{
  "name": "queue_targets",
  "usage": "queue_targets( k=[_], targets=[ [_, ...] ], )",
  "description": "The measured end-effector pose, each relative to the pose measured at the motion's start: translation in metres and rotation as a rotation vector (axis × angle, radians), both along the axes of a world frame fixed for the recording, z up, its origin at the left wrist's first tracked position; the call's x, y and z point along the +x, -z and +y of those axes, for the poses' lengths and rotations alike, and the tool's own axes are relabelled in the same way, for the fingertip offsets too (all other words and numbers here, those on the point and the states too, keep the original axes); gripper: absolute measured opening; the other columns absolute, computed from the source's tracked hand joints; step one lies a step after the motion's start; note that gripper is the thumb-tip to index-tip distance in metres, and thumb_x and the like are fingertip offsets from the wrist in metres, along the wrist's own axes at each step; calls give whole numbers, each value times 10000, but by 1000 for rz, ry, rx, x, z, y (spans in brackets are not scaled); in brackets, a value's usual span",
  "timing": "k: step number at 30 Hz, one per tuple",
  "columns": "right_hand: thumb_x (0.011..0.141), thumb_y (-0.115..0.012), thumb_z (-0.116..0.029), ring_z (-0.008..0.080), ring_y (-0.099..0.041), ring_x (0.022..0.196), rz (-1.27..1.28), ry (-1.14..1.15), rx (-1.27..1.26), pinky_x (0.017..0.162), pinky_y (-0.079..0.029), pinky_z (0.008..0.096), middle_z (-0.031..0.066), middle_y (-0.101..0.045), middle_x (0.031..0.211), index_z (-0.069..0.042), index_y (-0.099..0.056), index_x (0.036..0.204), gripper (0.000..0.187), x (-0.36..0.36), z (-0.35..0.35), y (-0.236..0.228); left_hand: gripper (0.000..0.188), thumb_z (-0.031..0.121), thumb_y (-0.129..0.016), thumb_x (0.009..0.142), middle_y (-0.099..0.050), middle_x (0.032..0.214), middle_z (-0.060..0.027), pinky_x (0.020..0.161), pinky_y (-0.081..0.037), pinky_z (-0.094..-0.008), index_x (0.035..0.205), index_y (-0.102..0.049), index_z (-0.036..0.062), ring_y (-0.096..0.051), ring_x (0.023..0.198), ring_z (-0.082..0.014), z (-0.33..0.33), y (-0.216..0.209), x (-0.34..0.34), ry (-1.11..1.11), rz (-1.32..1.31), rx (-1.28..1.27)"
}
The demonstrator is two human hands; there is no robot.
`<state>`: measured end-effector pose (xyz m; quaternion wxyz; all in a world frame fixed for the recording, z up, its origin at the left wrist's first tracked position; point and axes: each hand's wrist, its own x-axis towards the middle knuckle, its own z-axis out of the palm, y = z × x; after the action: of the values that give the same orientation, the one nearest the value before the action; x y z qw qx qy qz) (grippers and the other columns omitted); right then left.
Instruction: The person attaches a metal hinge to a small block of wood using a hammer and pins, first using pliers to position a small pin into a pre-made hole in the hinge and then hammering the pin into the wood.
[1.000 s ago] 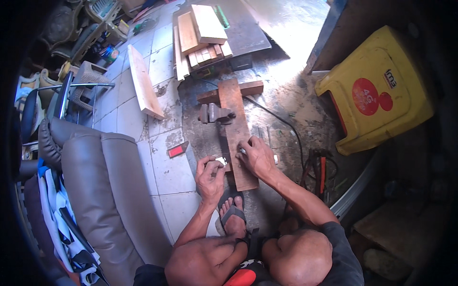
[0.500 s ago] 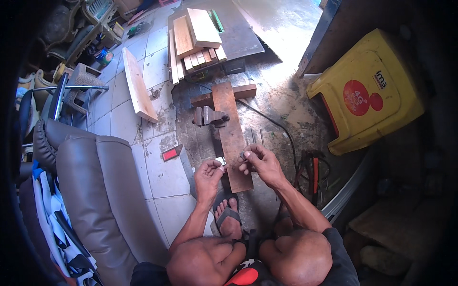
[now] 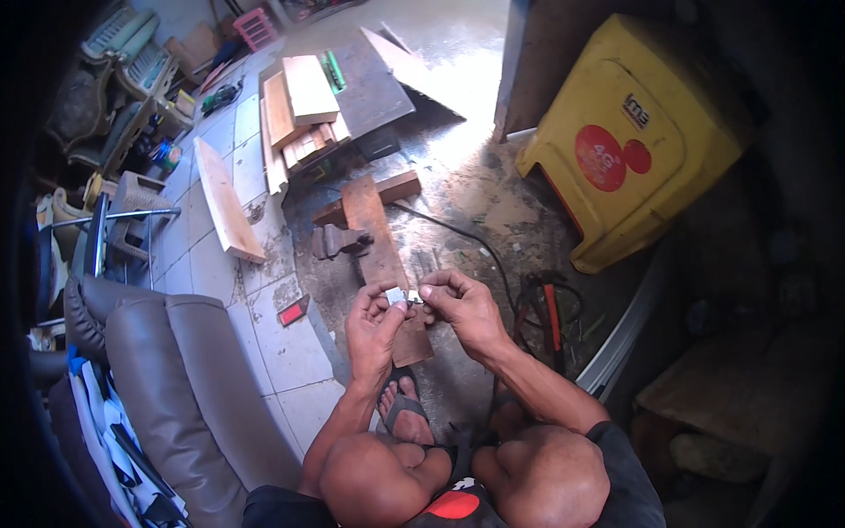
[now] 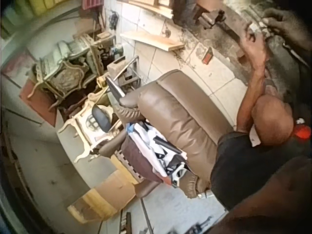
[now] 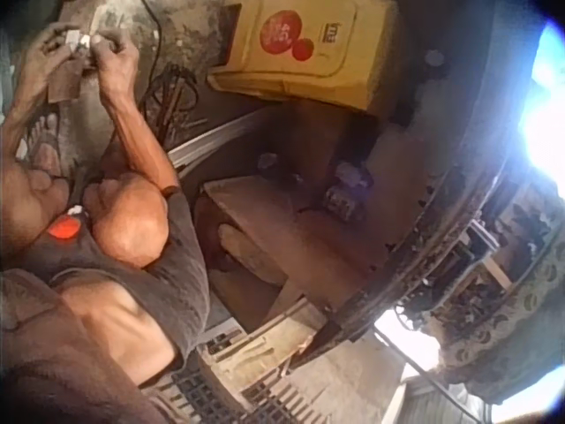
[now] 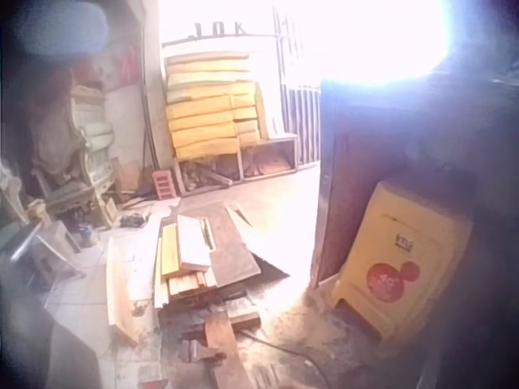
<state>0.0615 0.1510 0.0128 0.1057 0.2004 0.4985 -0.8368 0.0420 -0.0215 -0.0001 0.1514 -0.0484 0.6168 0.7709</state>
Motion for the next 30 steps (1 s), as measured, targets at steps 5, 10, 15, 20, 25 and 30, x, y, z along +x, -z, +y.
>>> queue_targets(
  k=[5, 10, 15, 20, 25, 30],
  targets=[
    [1014, -661, -60, 150, -710, 859, 2, 119, 14, 775, -598, 281, 110, -716, 1004, 83, -613, 1264, 292, 14, 17, -6, 325, -19, -632, 991, -716, 1021, -124, 825, -586, -245, 1302, -546, -58, -734, 918, -152, 34, -2, 8, 25, -47, 46],
    [1006, -685, -84, 176, -734, 909, -25, 131, 69, 821, -624, 296, 129, -720, 1035, 93, -630, 1256, 311, 30, 36, -4, 304, -13, -636, 991, -719, 1022, -117, 817, -582, -243, 1283, -560, -51, -730, 924, -140, 51, 11, 12, 110, -49, 39],
    [1001, -700, -93, 179, -742, 890, -70, 138, 149, 803, -628, 294, 134, -726, 1051, 92, -649, 1227, 297, 36, 48, -10, 288, -6, -632, 994, -716, 1022, -111, 822, -587, -254, 1272, -574, -51, -727, 923, -134, 59, 4, 12, 211, 2, -46],
    [1015, -665, -75, 152, -739, 868, -20, 142, 172, 766, -625, 272, 138, -739, 1014, 107, -668, 1214, 270, 39, 52, -7, 290, -10, -627, 996, -713, 1018, -109, 829, -590, -257, 1279, -576, -53, -727, 924, -139, 65, -3, 12, 243, 13, -71],
    [1013, -656, -68, 154, -740, 871, -18, 147, 191, 765, -628, 276, 130, -737, 999, 108, -666, 1202, 259, 41, 53, -11, 290, -15, -627, 995, -716, 1013, -108, 825, -588, -255, 1279, -578, -55, -727, 920, -137, 67, -2, 12, 254, 31, -69],
    [1010, -675, -83, 165, -749, 888, -13, 140, 188, 778, -632, 285, 123, -735, 1002, 88, -646, 1201, 259, 41, 53, -10, 281, -17, -635, 988, -722, 964, -92, 796, -578, -256, 1265, -598, -49, -727, 906, -128, 65, -6, 12, 255, 100, -140]
  ],
)
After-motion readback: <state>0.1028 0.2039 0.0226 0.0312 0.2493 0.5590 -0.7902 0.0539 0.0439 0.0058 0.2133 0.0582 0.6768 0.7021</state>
